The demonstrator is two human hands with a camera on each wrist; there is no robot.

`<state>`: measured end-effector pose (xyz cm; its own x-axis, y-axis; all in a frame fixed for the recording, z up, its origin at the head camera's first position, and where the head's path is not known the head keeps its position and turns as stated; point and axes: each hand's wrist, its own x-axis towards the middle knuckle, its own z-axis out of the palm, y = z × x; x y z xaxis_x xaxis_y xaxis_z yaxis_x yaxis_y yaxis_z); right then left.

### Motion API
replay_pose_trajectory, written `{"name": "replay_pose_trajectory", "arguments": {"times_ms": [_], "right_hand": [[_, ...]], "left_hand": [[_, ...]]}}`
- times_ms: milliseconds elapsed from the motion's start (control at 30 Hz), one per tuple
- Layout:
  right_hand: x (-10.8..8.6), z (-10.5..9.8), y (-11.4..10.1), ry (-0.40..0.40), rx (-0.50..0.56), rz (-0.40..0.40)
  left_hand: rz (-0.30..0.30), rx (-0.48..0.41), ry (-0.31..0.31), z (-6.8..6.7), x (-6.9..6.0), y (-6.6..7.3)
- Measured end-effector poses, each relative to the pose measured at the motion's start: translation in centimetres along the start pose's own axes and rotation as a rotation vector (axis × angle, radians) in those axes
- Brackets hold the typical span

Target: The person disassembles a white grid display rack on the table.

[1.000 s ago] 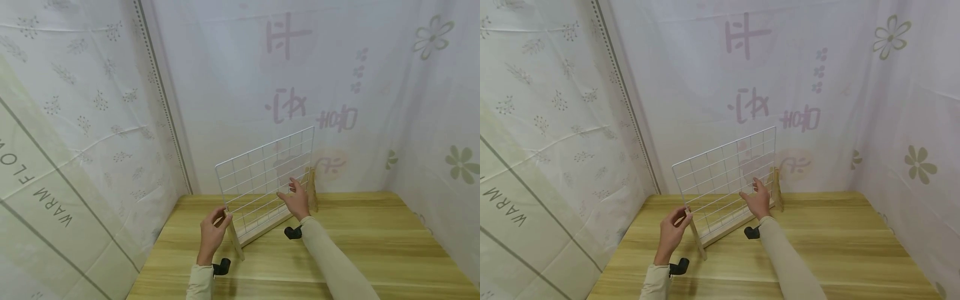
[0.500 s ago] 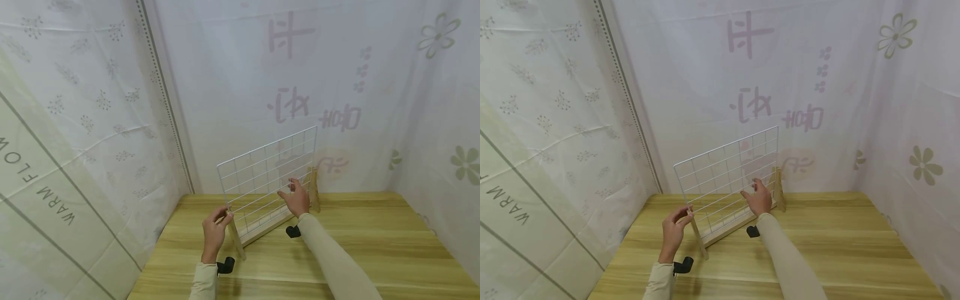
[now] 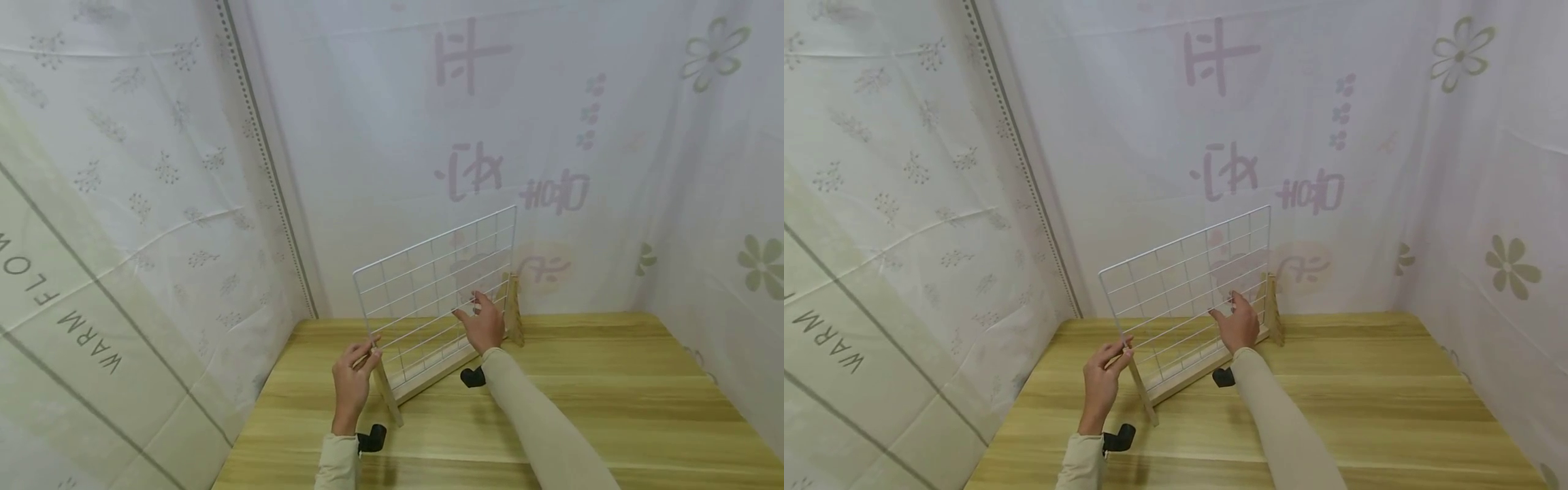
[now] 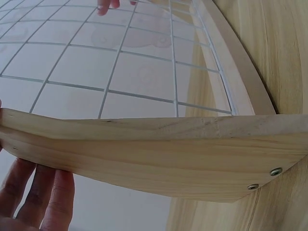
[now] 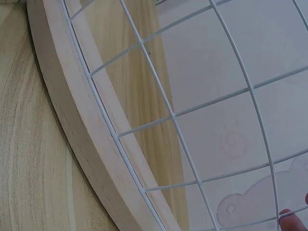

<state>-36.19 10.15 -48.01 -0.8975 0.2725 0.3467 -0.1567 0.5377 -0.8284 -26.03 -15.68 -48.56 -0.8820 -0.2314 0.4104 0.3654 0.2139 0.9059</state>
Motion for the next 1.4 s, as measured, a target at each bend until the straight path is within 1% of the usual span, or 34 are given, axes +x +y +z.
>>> {"name": "replay_pose_trajectory", "arguments": {"times_ms": [100, 167, 267, 367, 433, 500, 600, 667, 733, 867, 1000, 1100, 1200, 1300, 1400], "right_hand": [[-0.1, 0.0, 0.1, 0.021, 0.021, -0.032], [-0.2, 0.1, 0.1, 0.053, 0.025, -0.042], [-0.2, 0.0, 0.0, 0.075, 0.035, -0.040], [-0.1, -0.1, -0.2, 0.062, 0.034, -0.010], [-0.1, -0.1, 0.0, 0.036, 0.043, 0.015], [-0.2, -0.1, 0.1, 0.024, 0.048, 0.030], [-0.4, 0.1, 0.1, 0.027, 0.066, 0.023], [-0.5, 0.1, -0.1, 0.035, 0.074, 0.001], [-0.5, 0.2, -0.2, 0.039, 0.073, -0.017], [-0.6, 0.0, -0.1, 0.059, 0.035, -0.040], [-0.5, -0.1, -0.1, 0.082, 0.006, -0.106], [-0.1, -0.1, -0.3, 0.096, -0.009, -0.141], [0.3, 0.0, -0.5, 0.093, -0.020, -0.134], [0.7, -0.2, -1.1, 0.082, -0.009, -0.123], [1.3, -0.5, -2.0, 0.081, 0.001, -0.138]], "left_hand": [[-0.003, -0.014, -0.003, 0.1, 0.0, -0.1], [-0.009, -0.025, -0.015, 0.1, 0.0, -0.2], [-0.020, -0.026, -0.032, 0.2, -0.2, -0.3], [-0.026, -0.018, -0.047, 0.1, -0.4, -0.2], [-0.046, -0.009, -0.045, 0.2, -0.5, -0.2], [-0.044, -0.002, -0.047, 0.1, -0.6, -0.2], [-0.030, 0.002, -0.049, 0.0, -0.7, -0.2], [-0.001, 0.008, -0.059, -0.3, -0.7, -0.2], [0.015, 0.035, -0.067, -0.5, -0.5, -0.2], [0.052, 0.110, -0.108, -0.7, -0.3, -0.1], [0.097, 0.152, -0.129, -0.7, -0.2, -0.1], [0.109, 0.157, -0.131, -0.6, -0.1, -0.1], [0.118, 0.160, -0.133, -0.5, -0.1, -0.1], [0.118, 0.155, -0.113, -0.5, -0.1, -0.1], [0.117, 0.148, -0.097, -0.6, 0.1, 0.0]]}}
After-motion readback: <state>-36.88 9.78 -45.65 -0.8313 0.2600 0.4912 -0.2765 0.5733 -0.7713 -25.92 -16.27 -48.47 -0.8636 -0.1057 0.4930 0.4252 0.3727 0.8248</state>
